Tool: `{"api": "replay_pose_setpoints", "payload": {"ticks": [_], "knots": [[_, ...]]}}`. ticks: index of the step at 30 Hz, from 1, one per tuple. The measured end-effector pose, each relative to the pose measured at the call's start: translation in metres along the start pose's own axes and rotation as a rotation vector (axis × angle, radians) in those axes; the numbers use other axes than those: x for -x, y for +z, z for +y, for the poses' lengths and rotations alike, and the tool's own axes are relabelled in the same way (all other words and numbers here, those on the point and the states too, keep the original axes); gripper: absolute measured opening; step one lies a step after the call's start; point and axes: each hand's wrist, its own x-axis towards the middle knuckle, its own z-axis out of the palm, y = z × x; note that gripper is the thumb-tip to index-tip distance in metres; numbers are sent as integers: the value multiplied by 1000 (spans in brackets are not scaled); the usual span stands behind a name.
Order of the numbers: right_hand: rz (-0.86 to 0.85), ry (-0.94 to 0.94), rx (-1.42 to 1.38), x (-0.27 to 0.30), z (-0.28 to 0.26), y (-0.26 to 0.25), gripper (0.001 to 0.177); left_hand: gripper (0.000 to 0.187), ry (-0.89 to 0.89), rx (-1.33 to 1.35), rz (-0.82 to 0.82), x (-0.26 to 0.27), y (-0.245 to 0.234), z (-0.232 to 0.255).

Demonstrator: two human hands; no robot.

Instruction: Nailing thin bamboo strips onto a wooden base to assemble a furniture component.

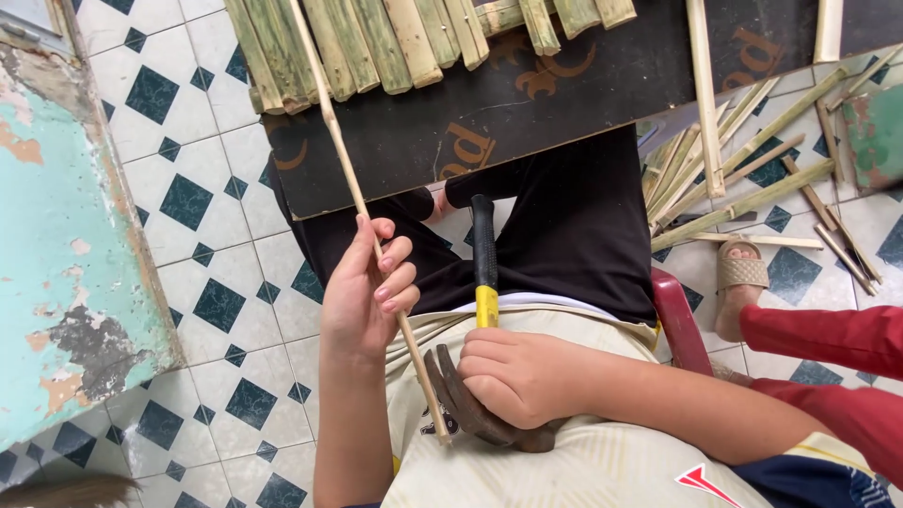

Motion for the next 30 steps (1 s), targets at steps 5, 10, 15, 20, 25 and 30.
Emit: {"api": "replay_pose_setpoints", "payload": {"ticks": [5, 10, 15, 20, 25, 30], "knots": [[-1, 98, -118, 4, 3, 2, 29, 28, 5, -4, 4, -3, 3, -4], [-102, 396, -328, 17, 6, 8, 38, 27, 13, -18, -8, -8, -5, -7], [-31, 399, -281, 19, 6, 9, 22, 26, 10, -35, -6, -5, 2, -5], [-45, 332, -227, 17, 2, 3, 30, 26, 43, -58, 2, -1, 11, -1], [16, 104, 54, 15, -4, 0, 21, 27, 58, -73, 33, 0, 15, -3], [-49, -32, 171, 4, -13, -9, 16, 27, 42, -35, 4, -2, 11, -4]]}}
